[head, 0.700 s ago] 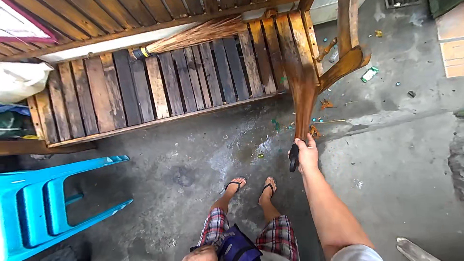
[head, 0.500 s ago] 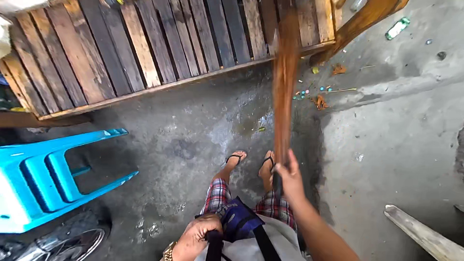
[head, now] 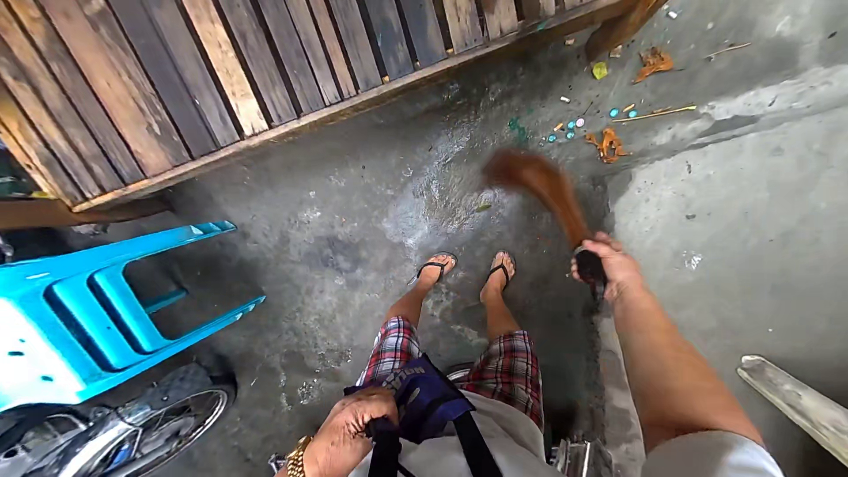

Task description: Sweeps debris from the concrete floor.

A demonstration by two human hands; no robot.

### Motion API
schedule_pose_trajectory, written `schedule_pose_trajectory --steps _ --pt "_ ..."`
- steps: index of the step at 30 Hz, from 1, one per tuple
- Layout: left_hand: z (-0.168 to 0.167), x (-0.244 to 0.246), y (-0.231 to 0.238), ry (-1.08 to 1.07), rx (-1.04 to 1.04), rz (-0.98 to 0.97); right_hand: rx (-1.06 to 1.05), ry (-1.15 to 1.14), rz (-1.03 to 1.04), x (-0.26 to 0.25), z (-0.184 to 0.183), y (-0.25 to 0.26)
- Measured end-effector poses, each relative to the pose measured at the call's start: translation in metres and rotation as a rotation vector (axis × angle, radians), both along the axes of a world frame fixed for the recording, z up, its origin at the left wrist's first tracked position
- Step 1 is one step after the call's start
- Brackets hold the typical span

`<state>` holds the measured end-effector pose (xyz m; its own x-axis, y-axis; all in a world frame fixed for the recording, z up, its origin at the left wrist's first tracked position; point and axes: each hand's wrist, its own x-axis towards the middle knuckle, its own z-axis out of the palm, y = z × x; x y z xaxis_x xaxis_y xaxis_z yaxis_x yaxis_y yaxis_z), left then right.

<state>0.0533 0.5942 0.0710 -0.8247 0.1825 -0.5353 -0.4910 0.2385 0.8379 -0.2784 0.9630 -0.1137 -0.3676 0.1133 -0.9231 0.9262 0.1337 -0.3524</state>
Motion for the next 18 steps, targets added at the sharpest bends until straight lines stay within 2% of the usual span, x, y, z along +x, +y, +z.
schedule_pose_trajectory --steps 2,5,8,10,12,14,18 --pt "-0.001 -0.005 0.011 -0.002 0.029 -0.009 0.082 0.137 -0.020 0.011 0.009 -0.001" --pt "-0.003 -0.017 0.022 0.048 0.085 -0.020 -0.058 0.193 -0.047 0.053 0.056 -0.039" --pt "0.000 -0.031 0.026 0.054 0.104 -0.031 -0.402 -0.057 -0.126 0.106 0.094 -0.082" --pt "0.004 -0.041 0.029 0.066 0.082 -0.047 -0.513 -0.258 -0.178 0.125 0.089 -0.107" --pt "0.003 -0.048 0.030 0.087 0.059 -0.066 -0.503 -0.428 -0.140 0.114 0.068 -0.113" --pt "0.003 -0.050 0.031 0.076 0.029 -0.082 -0.412 -0.497 -0.039 0.074 0.048 -0.088" --pt "0.003 -0.049 0.041 -0.010 0.014 -0.065 -0.147 -0.258 -0.070 -0.039 0.017 0.032"
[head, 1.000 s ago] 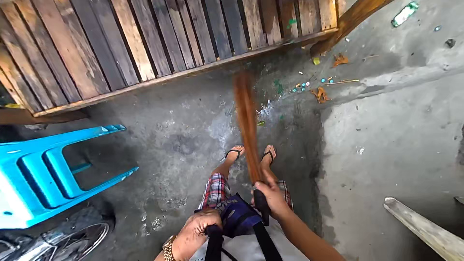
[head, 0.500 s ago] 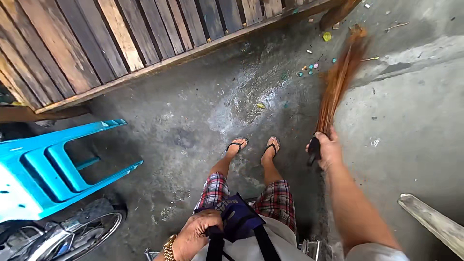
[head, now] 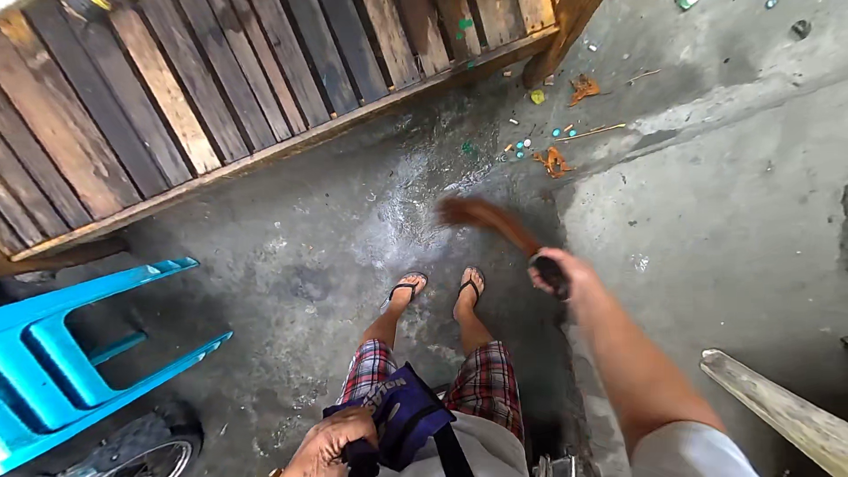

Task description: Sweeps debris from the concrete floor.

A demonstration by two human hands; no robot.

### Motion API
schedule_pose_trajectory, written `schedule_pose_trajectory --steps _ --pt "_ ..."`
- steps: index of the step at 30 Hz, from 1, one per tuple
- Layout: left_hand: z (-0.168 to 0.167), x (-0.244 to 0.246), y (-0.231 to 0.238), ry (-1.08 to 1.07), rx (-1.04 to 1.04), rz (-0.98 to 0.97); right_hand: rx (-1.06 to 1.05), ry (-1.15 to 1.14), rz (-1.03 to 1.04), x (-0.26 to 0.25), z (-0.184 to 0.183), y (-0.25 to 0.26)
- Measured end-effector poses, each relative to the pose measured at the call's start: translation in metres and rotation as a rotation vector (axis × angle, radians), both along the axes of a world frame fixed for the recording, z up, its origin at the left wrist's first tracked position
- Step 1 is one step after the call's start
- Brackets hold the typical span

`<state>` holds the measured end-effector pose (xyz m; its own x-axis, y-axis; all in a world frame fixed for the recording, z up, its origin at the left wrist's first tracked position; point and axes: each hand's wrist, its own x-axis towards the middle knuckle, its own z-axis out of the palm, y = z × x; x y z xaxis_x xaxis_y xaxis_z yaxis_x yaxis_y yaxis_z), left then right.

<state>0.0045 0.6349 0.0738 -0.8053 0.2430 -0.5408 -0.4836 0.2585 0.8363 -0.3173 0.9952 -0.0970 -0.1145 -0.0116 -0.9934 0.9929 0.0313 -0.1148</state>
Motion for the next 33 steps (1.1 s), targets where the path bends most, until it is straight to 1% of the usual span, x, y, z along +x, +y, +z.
schedule_pose_trajectory --steps 2,3,5,7,9,10,12,13,14,16,18,20,21,22,24,26,28,29,31,33 --pt "-0.005 0.000 0.011 -0.019 0.045 0.018 0.148 0.208 -0.044 -0.042 -0.006 0.045" --pt "-0.006 -0.002 0.017 -0.021 0.064 0.019 0.201 0.294 -0.043 -0.052 -0.003 0.054" --pt "-0.007 -0.006 0.027 -0.015 0.091 0.021 0.258 0.412 -0.007 -0.048 0.011 0.044" --pt "-0.002 -0.012 0.033 -0.021 0.108 0.031 0.220 0.469 -0.056 -0.029 0.040 0.010" --pt "0.004 -0.022 0.038 -0.032 0.126 0.033 0.050 0.431 -0.135 -0.009 0.069 -0.023" --pt "0.007 -0.028 0.040 -0.037 0.121 0.021 -0.045 0.373 -0.173 -0.002 0.077 -0.039" --pt "0.012 -0.036 0.042 -0.041 0.082 0.004 -0.170 0.227 -0.200 -0.004 0.078 -0.066" --pt "0.013 -0.039 0.042 -0.040 0.056 -0.004 -0.181 0.150 -0.166 -0.015 0.073 -0.073" --pt "0.013 -0.042 0.042 -0.041 0.025 -0.006 -0.167 0.094 -0.091 -0.033 0.063 -0.072" --pt "0.010 -0.039 0.041 -0.072 -0.012 0.010 -0.097 0.074 0.068 -0.077 0.037 -0.053" --pt "0.006 -0.032 0.041 -0.113 -0.033 0.028 0.016 0.137 0.044 -0.121 0.013 -0.014" --pt "0.004 -0.026 0.045 -0.134 -0.019 0.055 0.166 0.256 -0.076 -0.143 0.002 0.022" --pt "0.002 -0.025 0.048 -0.135 0.001 0.073 0.212 0.327 -0.101 -0.143 0.004 0.027" --pt "0.003 -0.025 0.052 -0.137 0.025 0.092 0.222 0.399 -0.092 -0.130 0.009 0.024" --pt "0.004 -0.028 0.061 -0.129 0.058 0.114 0.154 0.470 -0.036 -0.082 0.026 -0.003" --pt "0.006 -0.032 0.068 -0.116 0.068 0.115 0.008 0.439 -0.022 -0.036 0.047 -0.040" --pt "0.010 -0.034 0.072 -0.106 0.057 0.115 -0.150 0.280 -0.056 -0.016 0.068 -0.071" --pt "0.013 -0.035 0.073 -0.106 0.044 0.108 -0.202 0.179 -0.048 -0.018 0.073 -0.081" --pt "0.016 -0.036 0.071 -0.104 0.003 0.095 -0.248 0.053 0.102 -0.044 0.067 -0.091" --pt "0.016 -0.034 0.068 -0.100 -0.064 0.103 -0.204 0.083 0.278 -0.090 0.047 -0.086"
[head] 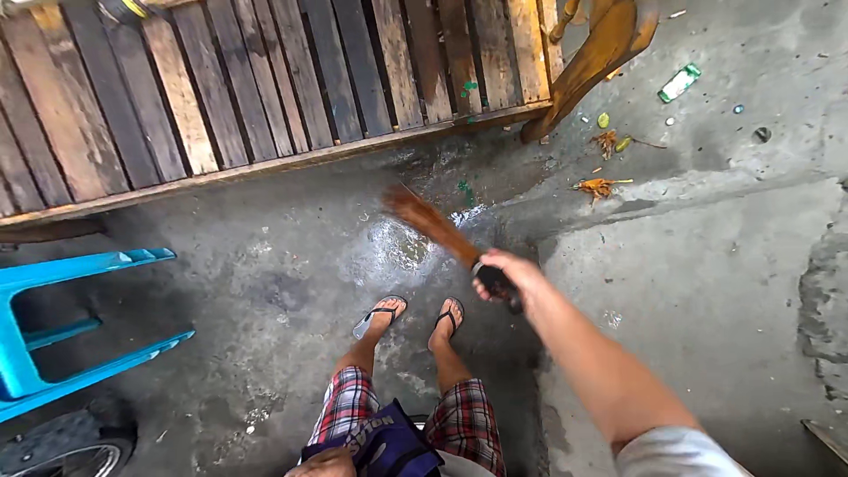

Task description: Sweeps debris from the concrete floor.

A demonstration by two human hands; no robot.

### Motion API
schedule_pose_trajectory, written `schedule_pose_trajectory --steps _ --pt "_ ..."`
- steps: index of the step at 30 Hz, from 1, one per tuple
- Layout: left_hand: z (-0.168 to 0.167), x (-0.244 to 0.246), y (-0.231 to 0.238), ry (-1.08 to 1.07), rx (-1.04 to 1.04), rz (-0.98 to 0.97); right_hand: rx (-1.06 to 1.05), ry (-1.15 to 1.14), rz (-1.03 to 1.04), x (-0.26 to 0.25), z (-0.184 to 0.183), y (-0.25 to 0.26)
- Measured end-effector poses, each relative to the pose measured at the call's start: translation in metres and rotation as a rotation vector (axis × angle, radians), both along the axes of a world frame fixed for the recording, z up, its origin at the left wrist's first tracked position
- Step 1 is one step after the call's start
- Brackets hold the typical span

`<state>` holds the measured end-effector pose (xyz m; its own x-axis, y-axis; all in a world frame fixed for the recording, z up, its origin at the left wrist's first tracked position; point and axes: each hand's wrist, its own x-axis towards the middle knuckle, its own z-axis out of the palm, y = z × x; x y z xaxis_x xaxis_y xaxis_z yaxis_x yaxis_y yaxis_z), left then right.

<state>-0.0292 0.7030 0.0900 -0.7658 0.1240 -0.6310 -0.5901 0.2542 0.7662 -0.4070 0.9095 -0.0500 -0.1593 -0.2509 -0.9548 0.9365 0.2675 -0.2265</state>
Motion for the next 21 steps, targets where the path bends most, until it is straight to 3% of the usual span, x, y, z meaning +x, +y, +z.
schedule_pose_trajectory --steps 3,4,6,9,13,15,17,21 --pt "-0.002 0.015 0.004 -0.001 -0.002 0.060 0.148 0.246 -0.193 -0.053 -0.036 0.035" --pt "-0.002 0.019 0.007 -0.001 0.012 0.084 0.142 0.340 -0.246 -0.047 -0.042 0.045" --pt "-0.005 0.020 0.012 0.010 0.039 0.122 0.079 0.417 -0.162 0.004 -0.035 0.030" --pt "0.000 0.024 0.023 0.032 0.063 0.141 -0.142 0.144 -0.082 0.123 0.003 -0.006" --pt "0.005 0.044 0.033 0.066 0.022 0.157 -0.204 -0.331 -0.104 0.183 0.002 -0.052" --pt "0.000 0.053 0.031 0.081 0.008 0.177 -0.133 -0.417 0.046 0.168 -0.018 -0.055" --pt "-0.004 0.067 0.031 0.083 -0.027 0.203 -0.027 -0.368 0.156 0.133 -0.035 -0.019" --pt "-0.012 0.094 0.034 0.094 -0.037 0.284 0.189 0.174 -0.021 0.077 -0.058 0.112"
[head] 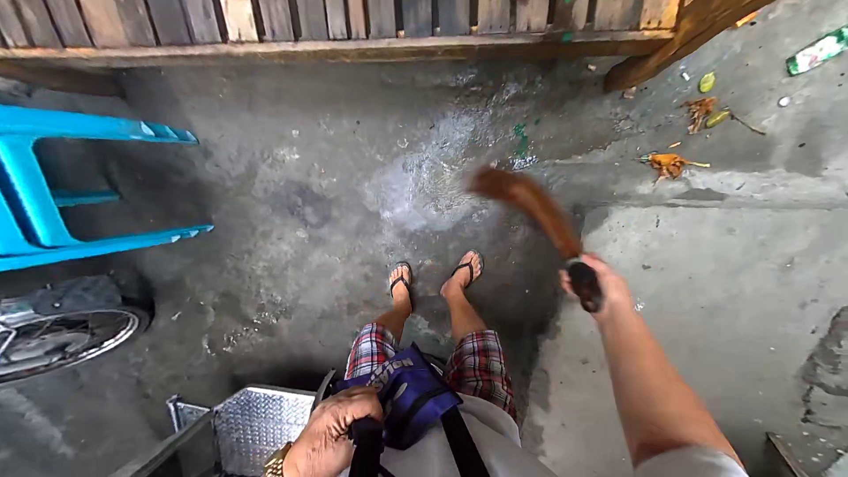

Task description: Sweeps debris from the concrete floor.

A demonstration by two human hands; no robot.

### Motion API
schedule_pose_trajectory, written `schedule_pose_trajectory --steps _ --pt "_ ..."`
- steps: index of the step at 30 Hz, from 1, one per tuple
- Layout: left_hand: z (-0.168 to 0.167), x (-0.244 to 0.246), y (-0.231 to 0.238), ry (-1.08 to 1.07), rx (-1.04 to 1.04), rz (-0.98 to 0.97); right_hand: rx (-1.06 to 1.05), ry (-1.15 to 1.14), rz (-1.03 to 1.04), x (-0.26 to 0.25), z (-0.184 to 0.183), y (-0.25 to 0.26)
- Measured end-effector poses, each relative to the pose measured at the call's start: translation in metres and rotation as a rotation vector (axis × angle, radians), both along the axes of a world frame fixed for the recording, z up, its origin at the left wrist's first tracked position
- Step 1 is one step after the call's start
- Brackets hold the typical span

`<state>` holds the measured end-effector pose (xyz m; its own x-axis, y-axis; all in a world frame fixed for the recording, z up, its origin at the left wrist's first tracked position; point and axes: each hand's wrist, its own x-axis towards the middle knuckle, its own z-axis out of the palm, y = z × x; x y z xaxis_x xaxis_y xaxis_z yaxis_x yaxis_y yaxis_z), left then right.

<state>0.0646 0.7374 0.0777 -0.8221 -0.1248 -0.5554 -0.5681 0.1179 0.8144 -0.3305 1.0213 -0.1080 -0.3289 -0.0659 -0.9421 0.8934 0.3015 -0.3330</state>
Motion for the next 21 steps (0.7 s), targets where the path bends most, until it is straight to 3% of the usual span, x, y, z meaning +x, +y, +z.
schedule_pose_trajectory --steps 2,5,8,11,14,16,18,21 --pt "-0.003 0.011 0.004 0.005 0.035 0.037 0.117 0.215 0.049 0.021 0.007 0.015" --pt "-0.006 0.024 0.007 0.021 0.087 0.063 0.019 0.247 -0.074 0.095 0.041 -0.036" --pt "-0.010 0.041 0.001 0.040 0.114 0.075 -0.256 -0.052 -0.132 0.168 0.075 -0.105" --pt "-0.006 0.066 -0.011 0.030 0.087 0.079 -0.403 -0.418 -0.013 0.217 0.067 -0.182" --pt "-0.003 0.096 -0.027 -0.008 0.036 0.105 -0.308 -0.558 0.280 0.205 0.043 -0.255" --pt "-0.001 0.120 -0.037 -0.037 0.010 0.126 -0.249 -0.467 0.413 0.169 0.024 -0.265" --pt "-0.002 0.142 -0.042 -0.060 -0.014 0.160 -0.166 -0.213 0.315 0.121 0.001 -0.239" --pt "-0.009 0.167 -0.042 -0.020 0.031 0.246 -0.003 0.237 0.001 0.077 -0.011 -0.192"
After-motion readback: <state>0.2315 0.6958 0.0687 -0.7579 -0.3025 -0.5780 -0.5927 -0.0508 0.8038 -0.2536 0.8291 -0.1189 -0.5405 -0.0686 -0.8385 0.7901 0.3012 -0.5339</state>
